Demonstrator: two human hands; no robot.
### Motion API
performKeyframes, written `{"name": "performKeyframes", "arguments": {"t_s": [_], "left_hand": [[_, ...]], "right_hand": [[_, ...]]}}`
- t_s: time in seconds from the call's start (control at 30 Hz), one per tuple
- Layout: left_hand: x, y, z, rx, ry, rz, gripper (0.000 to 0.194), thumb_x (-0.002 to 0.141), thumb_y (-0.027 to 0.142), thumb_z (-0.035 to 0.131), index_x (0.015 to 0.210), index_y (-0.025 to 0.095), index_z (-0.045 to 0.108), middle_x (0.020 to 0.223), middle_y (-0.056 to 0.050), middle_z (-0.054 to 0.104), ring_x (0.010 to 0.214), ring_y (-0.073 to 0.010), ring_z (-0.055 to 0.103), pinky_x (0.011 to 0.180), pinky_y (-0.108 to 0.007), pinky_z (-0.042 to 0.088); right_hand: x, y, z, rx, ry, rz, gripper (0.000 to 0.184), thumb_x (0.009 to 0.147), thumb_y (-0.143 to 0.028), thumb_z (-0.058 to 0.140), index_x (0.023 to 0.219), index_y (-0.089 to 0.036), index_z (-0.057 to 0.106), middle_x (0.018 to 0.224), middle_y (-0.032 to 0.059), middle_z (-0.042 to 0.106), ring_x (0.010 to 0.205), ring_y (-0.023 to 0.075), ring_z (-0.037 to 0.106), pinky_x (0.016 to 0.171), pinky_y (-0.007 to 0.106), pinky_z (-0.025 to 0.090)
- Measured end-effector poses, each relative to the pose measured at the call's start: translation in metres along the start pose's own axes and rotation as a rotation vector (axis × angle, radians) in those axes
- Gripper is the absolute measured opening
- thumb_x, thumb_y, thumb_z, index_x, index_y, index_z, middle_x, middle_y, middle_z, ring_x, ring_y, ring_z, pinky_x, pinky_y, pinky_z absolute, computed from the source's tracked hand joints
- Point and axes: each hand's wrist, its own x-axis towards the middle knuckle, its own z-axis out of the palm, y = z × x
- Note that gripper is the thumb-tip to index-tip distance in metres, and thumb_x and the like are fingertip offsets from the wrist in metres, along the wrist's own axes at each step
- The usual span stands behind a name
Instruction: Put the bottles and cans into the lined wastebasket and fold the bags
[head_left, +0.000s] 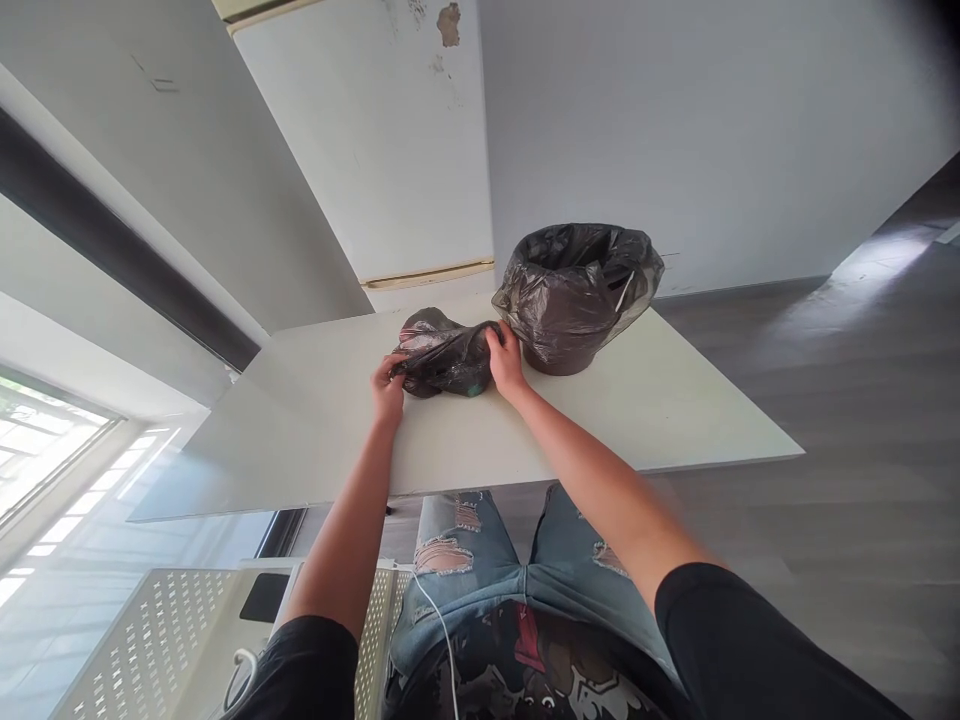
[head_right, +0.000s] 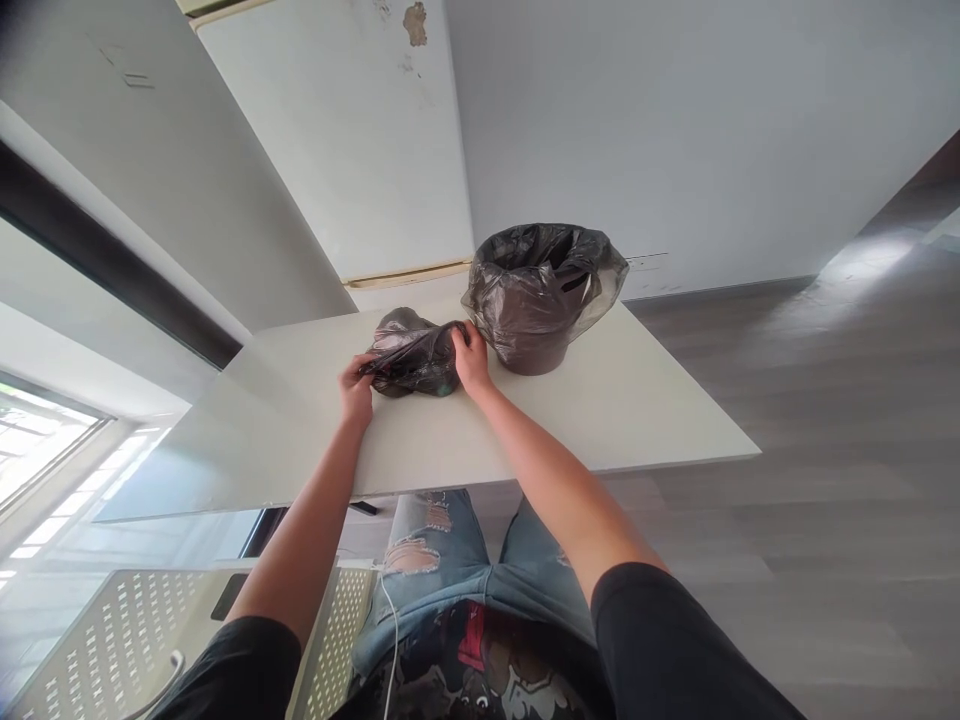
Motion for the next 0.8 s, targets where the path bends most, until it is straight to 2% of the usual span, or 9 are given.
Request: {"name": "performKeyframes", "arguments": {"t_s": [0.1, 0.23, 0.33, 0.4, 0.47, 0.57, 0.63, 0.7, 0.8], "left_hand": [[0.005, -0.006, -0.006, -0.061, 0.137, 0.0, 0.021, 0.078, 0.024, 0.06, 0.092, 0.022, 0.076, 0.101, -0.006, 0.074, 0.104, -0.0231, 0.069, 0.093, -0.033, 0.054], [0.011, -0.011, -0.017, -0.064, 0.285, 0.016, 0.004, 0.074, 0.02, 0.059, 0.075, 0.02, 0.063, 0.128, -0.006, 0.068, 0.116, -0.0215, 0.064, 0.099, -0.033, 0.054], [0.011, -0.013, -0.019, -0.002, 0.28, 0.013, 0.013, 0.075, 0.018, 0.061, 0.062, 0.019, 0.059, 0.136, -0.007, 0.063, 0.114, -0.0212, 0.064, 0.102, -0.036, 0.054], [0.009, -0.014, -0.016, 0.057, 0.223, 0.008, 0.013, 0.076, 0.019, 0.064, 0.065, 0.02, 0.07, 0.132, -0.008, 0.063, 0.111, -0.0221, 0.065, 0.103, -0.038, 0.055], [0.007, -0.015, -0.012, 0.115, 0.172, 0.008, 0.015, 0.078, 0.02, 0.069, 0.082, 0.023, 0.082, 0.129, -0.008, 0.065, 0.117, -0.0244, 0.065, 0.108, -0.04, 0.054], [0.006, -0.015, -0.01, 0.18, 0.164, 0.023, 0.043, 0.08, 0.021, 0.075, 0.122, 0.026, 0.083, 0.133, -0.008, 0.064, 0.135, -0.0268, 0.06, 0.123, -0.039, 0.045], [0.006, -0.015, -0.011, 0.203, 0.204, 0.033, 0.064, 0.082, 0.022, 0.076, 0.145, 0.027, 0.07, 0.144, -0.009, 0.061, 0.143, -0.0271, 0.057, 0.128, -0.038, 0.041], [0.006, -0.014, -0.012, 0.177, 0.24, 0.04, 0.081, 0.087, 0.025, 0.074, 0.164, 0.03, 0.05, 0.162, -0.009, 0.05, 0.151, -0.0271, 0.052, 0.13, -0.038, 0.041], [0.007, -0.014, -0.013, 0.088, 0.224, 0.058, 0.093, 0.094, 0.033, 0.073, 0.174, 0.036, 0.025, 0.18, -0.005, 0.028, 0.164, -0.0268, 0.037, 0.134, -0.04, 0.037]], "right_hand": [[0.0, 0.0, -0.001, -0.072, 0.05, 0.007, 0.01, 0.096, -0.034, 0.049, 0.1, -0.026, 0.052, 0.091, 0.0034, 0.061, 0.091, 0.0233, 0.06, 0.093, 0.041, 0.055], [-0.001, -0.003, -0.002, -0.183, 0.05, -0.097, 0.023, 0.088, -0.019, 0.049, 0.11, -0.025, 0.053, 0.096, 0.005, 0.061, 0.094, 0.023, 0.061, 0.094, 0.04, 0.054], [-0.004, -0.01, -0.003, -0.275, 0.013, -0.193, 0.025, 0.085, -0.015, 0.05, 0.106, -0.024, 0.06, 0.1, 0.0071, 0.057, 0.093, 0.0232, 0.058, 0.093, 0.04, 0.054], [-0.006, -0.017, -0.005, -0.311, -0.051, -0.307, 0.026, 0.084, -0.014, 0.051, 0.103, -0.023, 0.067, 0.108, 0.0099, 0.055, 0.1, 0.0249, 0.057, 0.097, 0.042, 0.053], [-0.01, -0.023, -0.007, -0.365, -0.158, -0.454, 0.028, 0.082, -0.013, 0.053, 0.1, -0.023, 0.073, 0.112, 0.0115, 0.055, 0.106, 0.0275, 0.055, 0.103, 0.046, 0.05], [-0.015, -0.029, -0.008, -0.484, -0.358, -0.647, 0.027, 0.082, -0.012, 0.056, 0.094, -0.024, 0.076, 0.112, 0.0112, 0.062, 0.107, 0.0296, 0.055, 0.103, 0.05, 0.045], [-0.016, -0.029, -0.006, -0.502, -0.51, -0.744, 0.027, 0.087, -0.012, 0.054, 0.094, -0.025, 0.077, 0.111, 0.0101, 0.068, 0.106, 0.0289, 0.058, 0.099, 0.048, 0.045], [-0.014, -0.029, -0.004, -0.492, -0.638, -0.783, 0.029, 0.092, -0.011, 0.051, 0.095, -0.024, 0.077, 0.108, 0.009, 0.074, 0.102, 0.0265, 0.062, 0.094, 0.044, 0.047], [-0.009, -0.028, -0.007, -0.563, -0.677, -0.714, 0.029, 0.099, -0.015, 0.051, 0.101, -0.022, 0.079, 0.112, 0.0083, 0.079, 0.096, 0.0235, 0.068, 0.092, 0.043, 0.045]]}}
